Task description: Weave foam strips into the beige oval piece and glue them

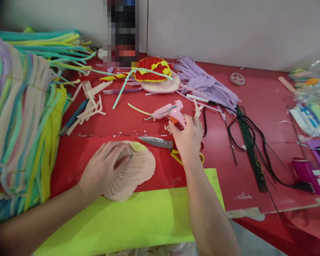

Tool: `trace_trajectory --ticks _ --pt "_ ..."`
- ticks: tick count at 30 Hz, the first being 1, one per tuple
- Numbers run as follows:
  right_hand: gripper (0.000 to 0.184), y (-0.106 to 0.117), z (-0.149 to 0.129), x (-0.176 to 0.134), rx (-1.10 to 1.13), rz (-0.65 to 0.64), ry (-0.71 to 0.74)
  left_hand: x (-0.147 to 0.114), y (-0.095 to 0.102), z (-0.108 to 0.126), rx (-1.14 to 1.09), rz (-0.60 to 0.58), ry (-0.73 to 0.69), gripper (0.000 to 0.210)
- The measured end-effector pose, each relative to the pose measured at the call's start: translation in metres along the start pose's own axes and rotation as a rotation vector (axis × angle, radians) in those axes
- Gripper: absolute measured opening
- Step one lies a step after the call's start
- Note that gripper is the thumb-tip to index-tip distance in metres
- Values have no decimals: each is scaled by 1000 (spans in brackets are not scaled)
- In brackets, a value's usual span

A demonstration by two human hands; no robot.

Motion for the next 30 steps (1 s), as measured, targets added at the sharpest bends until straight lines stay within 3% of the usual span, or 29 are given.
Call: trace_trajectory --ticks 4,7,10,15,21,30 --pt "48 8 -7 -1 3 37 50 -1 0 4 79 -7 -28 32" --pt "34 31 -19 -8 70 117 80 -2 1 6 115 -19 -37 33" --pt "13 37 -39 -23 250 -64 122 -5 0 11 150 -38 -50 35" --pt "15 29 -75 -65 326 -354 276 -12 -4 19 241 -113 -29 43" --pt "23 24 -89 -94 187 -407 377 -11 -6 23 261 -132 -48 49" --pt "23 20 -89 -98 153 -449 376 -10 -11 19 246 -184 -5 51"
Point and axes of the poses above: each hand's wrist, its own x-axis towards the middle knuckle, its own y-axis out of the back of the hand, z = x × y, the point moved 7 cm from there along x, towards the middle knuckle, and after that the axes turned 7 degrees about -y, right-handed, at the moved point
